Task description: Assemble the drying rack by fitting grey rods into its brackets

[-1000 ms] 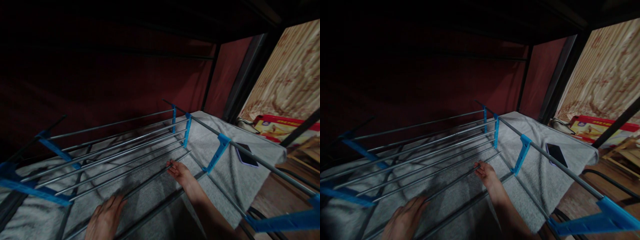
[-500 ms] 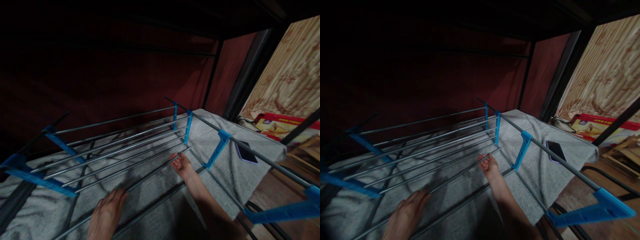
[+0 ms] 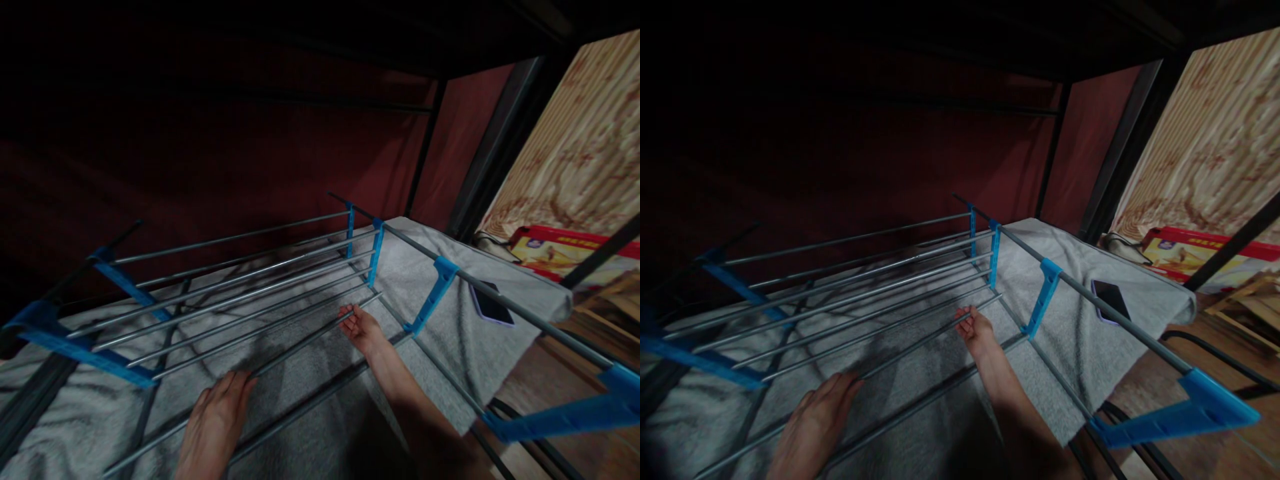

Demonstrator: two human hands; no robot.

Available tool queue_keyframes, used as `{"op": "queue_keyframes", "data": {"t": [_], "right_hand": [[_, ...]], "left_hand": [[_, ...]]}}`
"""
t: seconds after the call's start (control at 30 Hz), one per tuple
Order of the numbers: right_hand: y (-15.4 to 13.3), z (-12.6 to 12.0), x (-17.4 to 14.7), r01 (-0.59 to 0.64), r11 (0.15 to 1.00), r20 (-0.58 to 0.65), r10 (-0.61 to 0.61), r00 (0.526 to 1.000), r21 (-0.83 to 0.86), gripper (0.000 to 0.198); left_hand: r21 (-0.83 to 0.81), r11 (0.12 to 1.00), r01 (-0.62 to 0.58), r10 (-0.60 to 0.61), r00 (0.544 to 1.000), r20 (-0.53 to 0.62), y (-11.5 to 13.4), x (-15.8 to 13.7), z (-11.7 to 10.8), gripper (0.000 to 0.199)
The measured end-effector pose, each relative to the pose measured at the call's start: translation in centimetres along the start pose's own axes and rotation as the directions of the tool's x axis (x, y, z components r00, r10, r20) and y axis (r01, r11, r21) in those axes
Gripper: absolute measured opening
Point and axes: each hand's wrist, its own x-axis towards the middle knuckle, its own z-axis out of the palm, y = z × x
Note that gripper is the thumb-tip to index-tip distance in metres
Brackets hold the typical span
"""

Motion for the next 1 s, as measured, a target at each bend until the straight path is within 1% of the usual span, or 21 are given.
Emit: {"op": "queue_keyframes", "data": {"t": [0.1, 0.17, 0.27, 0.37, 0.57, 0.67, 0.9, 1.0], "right_hand": [[0.2, 0.1, -0.1, -0.013, 1.0, 0.003, 0.013, 1.0, -0.026, 0.011], [0.4, 0.1, -0.2, -0.002, 0.999, -0.004, 0.002, 1.0, -0.047, 0.011], [0.7, 0.0, -0.3, 0.034, 0.997, 0.0, -0.034, 0.999, -0.07, 0.01], [0.8, 0.0, -0.4, 0.055, 0.996, -0.003, -0.055, 0.998, -0.074, 0.01], [0.5, 0.3, -0.5, 0.001, 0.995, -0.042, -0.006, 0.999, -0.104, 0.013], [0.3, 0.4, -0.7, -0.005, 0.993, -0.065, -0.003, 0.998, -0.117, 0.016], [0.3, 1.1, -1.3, -0.012, 0.991, -0.069, 0.003, 0.998, -0.132, 0.015], [0.4, 1.6, -1.7, -0.011, 0.992, -0.059, 0.004, 0.998, -0.127, 0.013]], "left_hand": [[-0.001, 1.0, 0.006, -0.006, 0.999, -0.05, 0.1, -0.1, 0.0, 0.042], [0.023, 1.0, 0.017, -0.016, 0.998, -0.059, 0.3, -0.1, -0.4, 0.041], [0.054, 0.998, 0.032, -0.031, 0.999, -0.033, 0.8, 0.0, -1.1, 0.039], [0.057, 0.998, 0.022, -0.021, 1.0, -0.005, 1.0, 0.2, -1.4, 0.039], [-0.004, 1.0, 0.014, -0.014, 0.999, 0.037, 0.5, 0.4, -1.0, 0.04], [-0.034, 0.999, 0.03, -0.029, 0.999, 0.029, 0.5, 0.2, -1.1, 0.04], [0.004, 0.999, 0.037, -0.037, 0.998, 0.043, 0.6, 0.3, -2.0, 0.038], [0.035, 0.999, 0.024, -0.027, 0.997, 0.078, 0.8, 0.4, -2.4, 0.042]]}}
